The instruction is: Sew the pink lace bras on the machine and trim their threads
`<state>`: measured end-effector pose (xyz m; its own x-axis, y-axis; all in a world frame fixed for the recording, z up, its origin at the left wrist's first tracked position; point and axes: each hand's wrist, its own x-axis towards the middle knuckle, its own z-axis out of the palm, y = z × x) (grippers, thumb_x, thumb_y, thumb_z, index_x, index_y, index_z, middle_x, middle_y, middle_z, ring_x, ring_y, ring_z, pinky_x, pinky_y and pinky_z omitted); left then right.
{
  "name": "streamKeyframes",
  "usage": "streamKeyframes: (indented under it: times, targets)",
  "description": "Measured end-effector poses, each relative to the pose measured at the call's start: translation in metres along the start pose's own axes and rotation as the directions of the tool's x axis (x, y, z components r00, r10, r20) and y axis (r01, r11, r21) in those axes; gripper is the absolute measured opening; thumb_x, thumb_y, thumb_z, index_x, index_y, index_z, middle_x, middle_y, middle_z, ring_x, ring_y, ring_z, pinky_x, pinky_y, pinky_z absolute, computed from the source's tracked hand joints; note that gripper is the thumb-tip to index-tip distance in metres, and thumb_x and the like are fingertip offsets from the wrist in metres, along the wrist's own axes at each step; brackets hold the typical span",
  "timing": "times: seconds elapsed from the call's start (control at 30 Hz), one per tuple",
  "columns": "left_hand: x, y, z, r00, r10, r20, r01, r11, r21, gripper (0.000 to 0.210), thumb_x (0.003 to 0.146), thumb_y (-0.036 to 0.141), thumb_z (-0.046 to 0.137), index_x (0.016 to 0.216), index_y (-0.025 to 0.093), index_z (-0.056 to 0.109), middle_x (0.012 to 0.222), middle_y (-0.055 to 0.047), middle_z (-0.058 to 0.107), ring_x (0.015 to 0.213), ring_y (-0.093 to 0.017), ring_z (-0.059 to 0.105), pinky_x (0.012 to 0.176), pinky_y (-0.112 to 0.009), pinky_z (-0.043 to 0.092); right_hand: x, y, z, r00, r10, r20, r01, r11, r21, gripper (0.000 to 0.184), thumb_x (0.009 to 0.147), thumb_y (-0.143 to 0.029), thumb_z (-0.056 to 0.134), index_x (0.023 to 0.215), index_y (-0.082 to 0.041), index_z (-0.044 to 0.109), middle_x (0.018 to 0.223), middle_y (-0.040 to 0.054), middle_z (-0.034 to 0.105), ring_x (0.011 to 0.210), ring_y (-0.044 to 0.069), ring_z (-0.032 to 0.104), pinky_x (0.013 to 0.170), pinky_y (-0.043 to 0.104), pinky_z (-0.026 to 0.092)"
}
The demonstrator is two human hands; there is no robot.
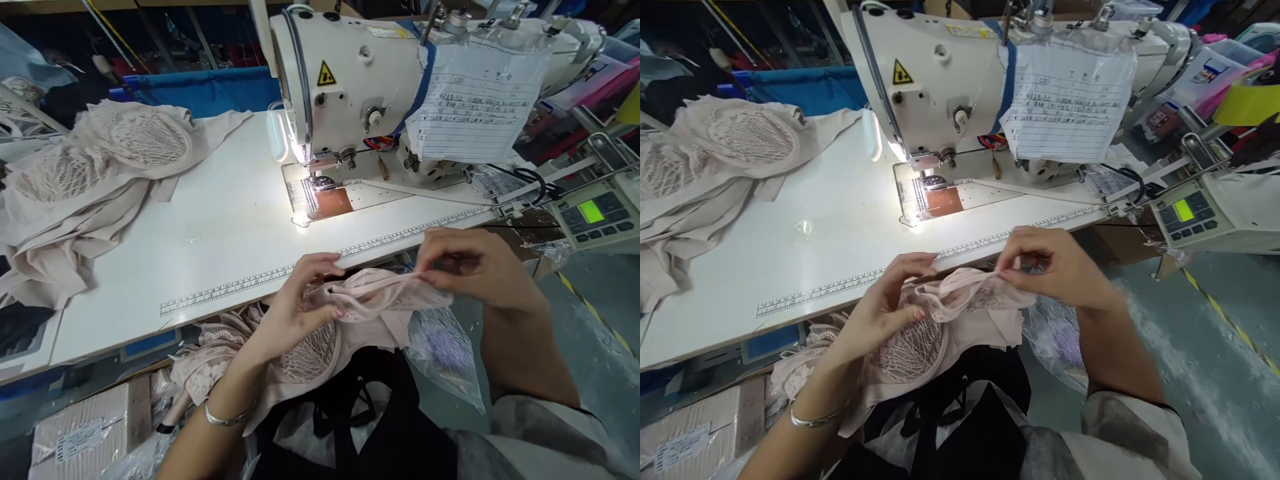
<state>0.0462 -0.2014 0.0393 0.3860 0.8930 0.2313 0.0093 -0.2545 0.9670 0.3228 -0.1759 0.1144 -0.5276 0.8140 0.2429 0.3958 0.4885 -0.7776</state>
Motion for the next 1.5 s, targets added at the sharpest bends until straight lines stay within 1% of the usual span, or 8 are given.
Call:
streamKeyframes:
  times: [0.07, 0.2, 0.37, 0.47, 0.67, 0.97, 1.2, 1.5]
  targets:
    - [0.01, 0.009, 0.009, 0.99, 0.063, 0.126, -0.078, 0.99, 0.118, 0.041, 0.084, 0.029, 0.08, 0.122, 0.023, 0.066, 0.13, -0.013, 0.063, 0.124, -0.028, 0.057, 0.105, -0.043, 0.048, 0.006, -0.008, 0.01, 0.997, -0.037, 0.075, 0.046, 0.992, -0.115, 0.01, 0.09, -0.023, 0.069, 0.079, -0.022, 0.068, 0.073, 0.0007, 0.067, 0.067, 0.014, 0.056, 0.063, 0.029, 0.041]
    - [0.023, 0.012, 0.032, 0.989, 0.118, 0.093, -0.132, 0.979, 0.153, 0.013, 0.096, 0.02, 0.062, 0.084, 0.018, 0.065, 0.087, -0.004, 0.065, 0.082, -0.017, 0.062, 0.075, -0.028, 0.051, 0.008, -0.007, 0.031, 0.988, -0.07, 0.139, 0.097, 0.975, -0.2, 0.009, 0.092, -0.021, 0.067, 0.083, -0.021, 0.063, 0.077, -0.0002, 0.064, 0.074, 0.015, 0.056, 0.066, 0.028, 0.04]
    - [0.027, 0.004, 0.036, 0.993, 0.111, 0.026, -0.112, 0.993, 0.022, 0.018, 0.095, 0.015, 0.063, 0.077, 0.018, 0.065, 0.081, -0.003, 0.064, 0.08, -0.015, 0.061, 0.074, -0.025, 0.049, -0.006, 0.015, 0.029, 0.977, -0.014, -0.215, -0.007, 0.995, -0.096, 0.041, 0.082, -0.055, 0.077, 0.099, -0.023, 0.058, 0.092, 0.0007, 0.053, 0.069, 0.012, 0.046, 0.059, 0.027, 0.037]
    - [0.027, 0.003, 0.033, 0.996, 0.087, 0.001, -0.087, 0.996, -0.008, 0.019, 0.093, 0.014, 0.064, 0.075, 0.018, 0.064, 0.079, -0.002, 0.063, 0.079, -0.014, 0.06, 0.073, -0.025, 0.049, -0.016, 0.024, 0.028, 0.985, 0.016, -0.173, -0.024, 0.999, -0.043, 0.044, 0.082, -0.065, 0.071, 0.088, -0.022, 0.061, 0.084, -0.0004, 0.05, 0.066, 0.012, 0.044, 0.058, 0.027, 0.036]
    - [0.031, 0.003, 0.032, 0.997, 0.075, -0.016, -0.075, 0.997, -0.007, 0.016, 0.092, 0.015, 0.065, 0.076, 0.019, 0.066, 0.081, -0.002, 0.064, 0.079, -0.014, 0.061, 0.074, -0.024, 0.049, -0.022, 0.026, 0.036, 0.977, -0.02, -0.214, 0.012, 0.999, -0.041, 0.02, 0.093, -0.032, 0.069, 0.077, -0.02, 0.066, 0.079, 0.0006, 0.055, 0.062, 0.01, 0.046, 0.054, 0.026, 0.035]
    - [0.029, 0.006, 0.033, 0.995, -0.096, -0.001, 0.094, 0.982, -0.161, 0.018, 0.091, 0.021, 0.065, 0.074, 0.018, 0.065, 0.096, -0.006, 0.076, 0.083, -0.016, 0.067, 0.074, -0.025, 0.051, -0.014, 0.029, 0.036, 0.952, 0.222, -0.213, -0.17, 0.957, 0.237, 0.023, 0.087, -0.037, 0.075, 0.073, -0.019, 0.071, 0.109, 0.0084, 0.073, 0.057, 0.009, 0.049, 0.049, 0.026, 0.035]
    - [0.03, 0.006, 0.036, 0.981, -0.149, -0.122, 0.124, 0.974, -0.188, 0.018, 0.089, 0.023, 0.067, 0.071, 0.018, 0.066, 0.092, -0.005, 0.078, 0.081, -0.015, 0.068, 0.073, -0.022, 0.052, -0.024, 0.02, 0.067, 0.883, 0.092, -0.46, -0.088, 0.996, 0.031, 0.012, 0.088, -0.027, 0.073, 0.079, -0.023, 0.078, 0.117, 0.0092, 0.074, 0.067, 0.014, 0.063, 0.059, 0.031, 0.05]
    - [0.027, 0.01, 0.037, 0.986, -0.159, -0.05, 0.15, 0.977, -0.154, 0.02, 0.089, 0.024, 0.065, 0.07, 0.018, 0.062, 0.089, -0.005, 0.076, 0.069, -0.013, 0.061, 0.061, -0.021, 0.048, -0.022, 0.031, 0.07, 0.818, 0.365, -0.445, -0.206, 0.907, 0.367, 0.022, 0.086, -0.04, 0.074, 0.077, -0.02, 0.074, 0.071, 0.0009, 0.067, 0.059, 0.012, 0.051, 0.054, 0.028, 0.038]
